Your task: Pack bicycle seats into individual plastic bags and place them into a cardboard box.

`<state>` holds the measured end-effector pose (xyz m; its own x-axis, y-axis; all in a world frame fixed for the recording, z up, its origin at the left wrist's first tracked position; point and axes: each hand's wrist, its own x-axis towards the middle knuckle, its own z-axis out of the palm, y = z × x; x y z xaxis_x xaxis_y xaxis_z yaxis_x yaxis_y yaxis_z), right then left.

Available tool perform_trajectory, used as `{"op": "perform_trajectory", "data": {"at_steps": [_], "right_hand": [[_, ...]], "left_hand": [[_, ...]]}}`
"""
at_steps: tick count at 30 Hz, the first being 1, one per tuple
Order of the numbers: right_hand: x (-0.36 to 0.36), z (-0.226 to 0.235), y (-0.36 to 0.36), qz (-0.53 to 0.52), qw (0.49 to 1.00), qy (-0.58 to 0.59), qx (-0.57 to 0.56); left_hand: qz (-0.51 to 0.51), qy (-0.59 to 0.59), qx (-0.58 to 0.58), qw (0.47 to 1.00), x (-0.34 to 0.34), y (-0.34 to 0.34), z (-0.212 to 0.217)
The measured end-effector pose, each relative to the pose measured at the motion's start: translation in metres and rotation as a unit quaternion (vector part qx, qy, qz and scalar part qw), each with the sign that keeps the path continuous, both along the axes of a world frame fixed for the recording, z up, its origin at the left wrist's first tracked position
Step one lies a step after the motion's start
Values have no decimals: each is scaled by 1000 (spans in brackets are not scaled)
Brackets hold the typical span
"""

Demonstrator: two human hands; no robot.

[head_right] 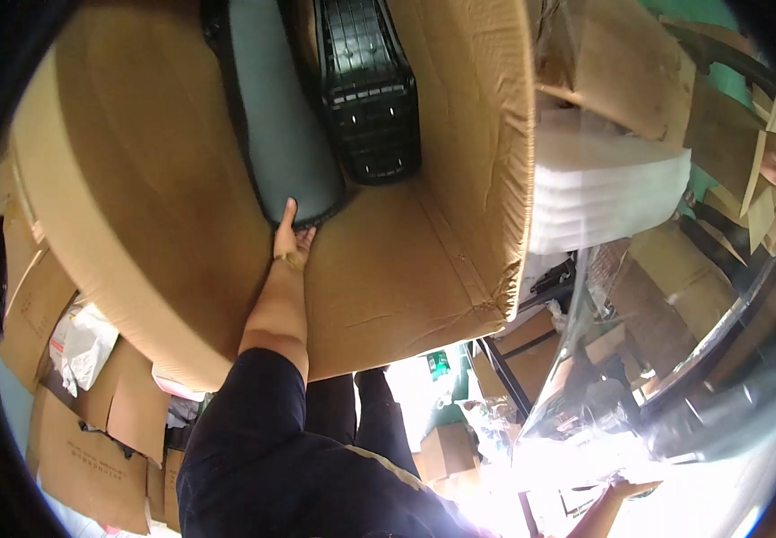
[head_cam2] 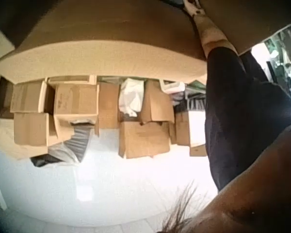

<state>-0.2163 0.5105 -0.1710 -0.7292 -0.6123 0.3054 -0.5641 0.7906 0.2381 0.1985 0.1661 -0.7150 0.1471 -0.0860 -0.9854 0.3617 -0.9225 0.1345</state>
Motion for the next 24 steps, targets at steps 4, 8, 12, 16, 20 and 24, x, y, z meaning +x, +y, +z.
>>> {"op": "perform_trajectory", "data": {"at_steps": [4, 8, 12, 16, 20, 24], "right_hand": [[11, -11, -41, -65, 978, -132, -150], [20, -24, -59, -76, 976, -129, -156], [21, -32, -63, -8, 977, -139, -163], [27, -32, -77, -21, 977, -115, -178], [25, -31, -79, -47, 970, -123, -203], [51, -40, -81, -14, 894, -214, -394]], "left_hand": [[38, 44, -80, 995, -16, -13, 91], [95, 90, -191, 973, -42, -52, 191], [175, 81, -181, 965, -41, -111, 274], [111, 57, -216, 968, -25, -124, 370], [-127, -40, -299, 945, 1, -89, 461], [-510, -122, -450, 723, 18, -43, 546]]}}
